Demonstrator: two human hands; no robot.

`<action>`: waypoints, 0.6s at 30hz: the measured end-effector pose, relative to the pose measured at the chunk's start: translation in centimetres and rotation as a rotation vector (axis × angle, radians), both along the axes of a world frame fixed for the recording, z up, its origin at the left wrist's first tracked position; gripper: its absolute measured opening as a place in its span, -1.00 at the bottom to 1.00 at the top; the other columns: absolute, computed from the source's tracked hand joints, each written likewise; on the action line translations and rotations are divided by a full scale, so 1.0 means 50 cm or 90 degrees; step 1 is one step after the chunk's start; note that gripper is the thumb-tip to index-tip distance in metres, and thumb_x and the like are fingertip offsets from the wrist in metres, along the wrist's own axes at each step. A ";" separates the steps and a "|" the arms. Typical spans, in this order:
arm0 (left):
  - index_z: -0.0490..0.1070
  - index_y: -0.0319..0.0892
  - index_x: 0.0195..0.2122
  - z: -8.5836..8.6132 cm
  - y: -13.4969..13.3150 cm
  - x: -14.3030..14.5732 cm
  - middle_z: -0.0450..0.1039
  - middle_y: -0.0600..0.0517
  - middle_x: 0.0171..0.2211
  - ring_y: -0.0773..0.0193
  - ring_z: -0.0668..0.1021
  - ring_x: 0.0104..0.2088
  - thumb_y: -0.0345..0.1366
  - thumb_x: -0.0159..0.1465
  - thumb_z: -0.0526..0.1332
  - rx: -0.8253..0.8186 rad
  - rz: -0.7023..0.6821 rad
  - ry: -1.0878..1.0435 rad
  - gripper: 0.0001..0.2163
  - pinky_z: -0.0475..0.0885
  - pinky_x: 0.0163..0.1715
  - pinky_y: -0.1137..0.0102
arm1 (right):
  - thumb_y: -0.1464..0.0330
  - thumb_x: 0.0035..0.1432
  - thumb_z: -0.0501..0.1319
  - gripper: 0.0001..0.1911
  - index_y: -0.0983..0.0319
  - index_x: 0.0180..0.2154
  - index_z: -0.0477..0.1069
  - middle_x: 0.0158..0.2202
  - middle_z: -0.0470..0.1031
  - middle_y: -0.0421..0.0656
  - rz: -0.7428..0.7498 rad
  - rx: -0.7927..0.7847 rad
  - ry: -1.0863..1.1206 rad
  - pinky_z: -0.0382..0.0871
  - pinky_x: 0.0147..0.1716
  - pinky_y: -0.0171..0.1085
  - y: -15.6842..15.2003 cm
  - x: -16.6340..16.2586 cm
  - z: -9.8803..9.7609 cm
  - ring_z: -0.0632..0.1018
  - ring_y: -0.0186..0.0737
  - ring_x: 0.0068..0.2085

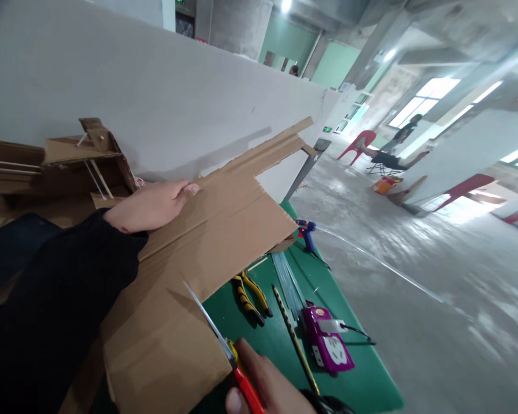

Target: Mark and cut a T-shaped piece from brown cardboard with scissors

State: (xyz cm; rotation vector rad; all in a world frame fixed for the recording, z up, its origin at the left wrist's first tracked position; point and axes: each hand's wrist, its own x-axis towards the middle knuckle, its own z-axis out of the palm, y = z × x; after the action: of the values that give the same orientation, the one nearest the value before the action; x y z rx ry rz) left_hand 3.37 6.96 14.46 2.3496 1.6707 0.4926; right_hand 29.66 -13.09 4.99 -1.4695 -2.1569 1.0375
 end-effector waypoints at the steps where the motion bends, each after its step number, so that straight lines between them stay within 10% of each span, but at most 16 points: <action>1: 0.36 -0.06 -0.05 -0.001 0.001 0.000 0.57 -0.14 -0.14 -0.10 0.54 -0.08 0.01 0.38 -0.31 -0.002 -0.001 0.001 -0.49 0.35 -0.10 0.08 | -0.04 0.20 0.04 -0.40 0.22 0.06 0.43 -0.17 0.63 0.00 0.018 -0.008 0.002 0.54 -0.25 -0.28 0.002 -0.003 0.003 0.63 -0.06 -0.24; 18: 0.37 -0.09 0.04 -0.011 0.014 -0.010 0.55 -0.17 -0.08 -0.11 0.52 -0.01 0.00 0.38 -0.30 -0.024 -0.010 0.016 -0.46 0.33 -0.04 0.07 | -0.14 0.21 -0.17 -0.33 0.22 -0.28 0.45 -0.48 0.56 -0.05 0.023 0.003 -0.012 0.42 -0.47 -0.34 0.003 -0.028 -0.015 0.49 -0.22 -0.52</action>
State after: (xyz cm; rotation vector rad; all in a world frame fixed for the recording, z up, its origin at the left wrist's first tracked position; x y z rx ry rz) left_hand 2.85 7.64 13.90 2.3501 1.6570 0.4264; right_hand 28.28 -12.95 4.24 -1.4490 -2.2045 1.0332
